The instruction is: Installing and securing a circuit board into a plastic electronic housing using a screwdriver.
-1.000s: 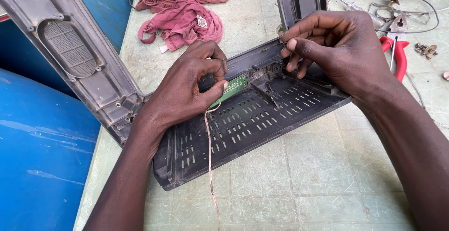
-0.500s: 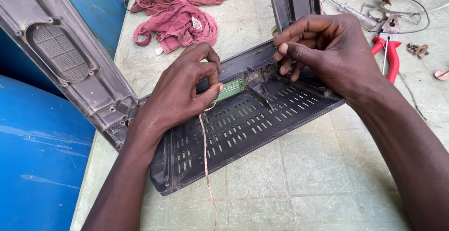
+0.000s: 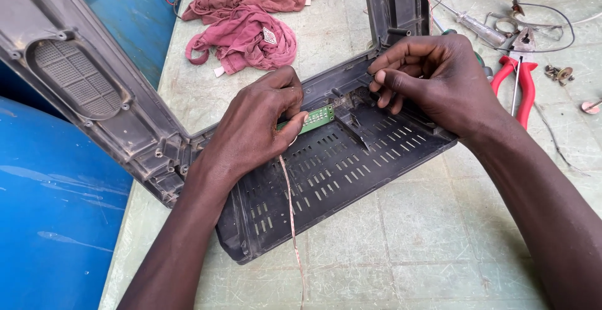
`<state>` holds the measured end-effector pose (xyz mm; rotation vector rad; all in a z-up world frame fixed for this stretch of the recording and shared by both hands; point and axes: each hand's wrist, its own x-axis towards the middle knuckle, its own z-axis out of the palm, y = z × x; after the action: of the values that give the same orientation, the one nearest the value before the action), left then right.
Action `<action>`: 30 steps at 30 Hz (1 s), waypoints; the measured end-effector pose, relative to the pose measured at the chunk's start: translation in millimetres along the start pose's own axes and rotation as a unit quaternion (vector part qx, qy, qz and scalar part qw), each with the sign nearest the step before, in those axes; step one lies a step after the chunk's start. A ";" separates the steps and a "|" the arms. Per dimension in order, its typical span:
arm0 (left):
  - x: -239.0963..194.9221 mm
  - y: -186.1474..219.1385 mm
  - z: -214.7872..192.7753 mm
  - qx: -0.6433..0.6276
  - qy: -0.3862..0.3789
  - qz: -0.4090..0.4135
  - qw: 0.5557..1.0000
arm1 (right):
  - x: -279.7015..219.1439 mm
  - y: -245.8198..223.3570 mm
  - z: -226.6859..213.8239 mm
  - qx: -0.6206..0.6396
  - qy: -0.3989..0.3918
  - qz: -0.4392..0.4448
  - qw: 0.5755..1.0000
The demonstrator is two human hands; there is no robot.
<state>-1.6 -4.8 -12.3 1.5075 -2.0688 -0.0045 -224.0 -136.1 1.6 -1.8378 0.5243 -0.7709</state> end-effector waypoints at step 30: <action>-1.8 -13.2 -6.3 -0.073 0.001 -0.025 0.997 | 35.4 -1.3 56.6 -0.508 -0.160 -0.196 0.823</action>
<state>13.0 -6.0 -12.1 1.4681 -1.9824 -0.1701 -158.8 -122.5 -2.8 -3.0802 0.3443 -0.4124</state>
